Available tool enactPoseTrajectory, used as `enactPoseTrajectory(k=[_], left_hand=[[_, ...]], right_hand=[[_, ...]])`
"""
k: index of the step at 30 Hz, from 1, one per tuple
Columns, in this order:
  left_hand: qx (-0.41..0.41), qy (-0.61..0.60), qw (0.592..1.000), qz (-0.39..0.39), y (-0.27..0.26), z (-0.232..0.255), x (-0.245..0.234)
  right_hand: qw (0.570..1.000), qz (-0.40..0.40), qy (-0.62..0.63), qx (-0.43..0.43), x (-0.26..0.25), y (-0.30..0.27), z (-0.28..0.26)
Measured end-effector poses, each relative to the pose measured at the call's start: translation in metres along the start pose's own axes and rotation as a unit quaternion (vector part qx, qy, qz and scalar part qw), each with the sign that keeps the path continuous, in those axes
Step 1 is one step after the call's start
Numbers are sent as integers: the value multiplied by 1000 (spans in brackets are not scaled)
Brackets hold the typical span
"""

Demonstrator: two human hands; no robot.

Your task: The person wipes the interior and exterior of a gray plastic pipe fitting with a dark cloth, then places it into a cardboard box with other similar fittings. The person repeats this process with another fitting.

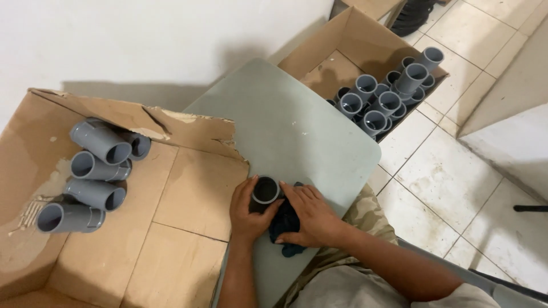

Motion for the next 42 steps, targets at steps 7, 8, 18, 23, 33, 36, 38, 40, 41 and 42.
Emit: enactPoseTrajectory(k=[7, 8, 18, 23, 33, 36, 38, 40, 41, 42], left_hand=[[-6, -22, 1000, 9, 0, 3, -4], [-9, -36, 999, -8, 2, 7, -5], [-65, -48, 996, -33, 8, 28, 2], [-4, -20, 1000, -6, -10, 14, 6], [16, -50, 998, 47, -15, 6, 9], [13, -68, 996, 56, -15, 7, 9], [7, -54, 997, 49, -16, 8, 6], [1, -46, 998, 38, -18, 9, 7], [-4, -46, 998, 39, -19, 10, 7], [-9, -44, 998, 41, -19, 10, 7]], right_hand=[[981, 157, -59, -102, 18, -15, 52], [980, 188, -26, -62, 9, -12, 64], [939, 316, 133, -35, -74, 31, 11], [950, 275, 102, -107, -41, 40, -21], [938, 253, 217, -98, -15, 40, 18], [932, 263, 229, -97, -14, 38, 20], [930, 268, 234, -95, -16, 41, 21], [928, 276, 235, -89, -23, 40, 19], [942, 259, 204, -69, -25, 41, 17], [954, 239, 175, -50, -26, 43, 15]])
Point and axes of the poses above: each hand's wrist, its own y-axis towards the middle knuckle, its own x-axis out of the palm, z = x × y, the point moved 7 cm from there along y, towards the middle knuckle, and after that the axes turned 11 degrees about z, right-handed, at the moved point
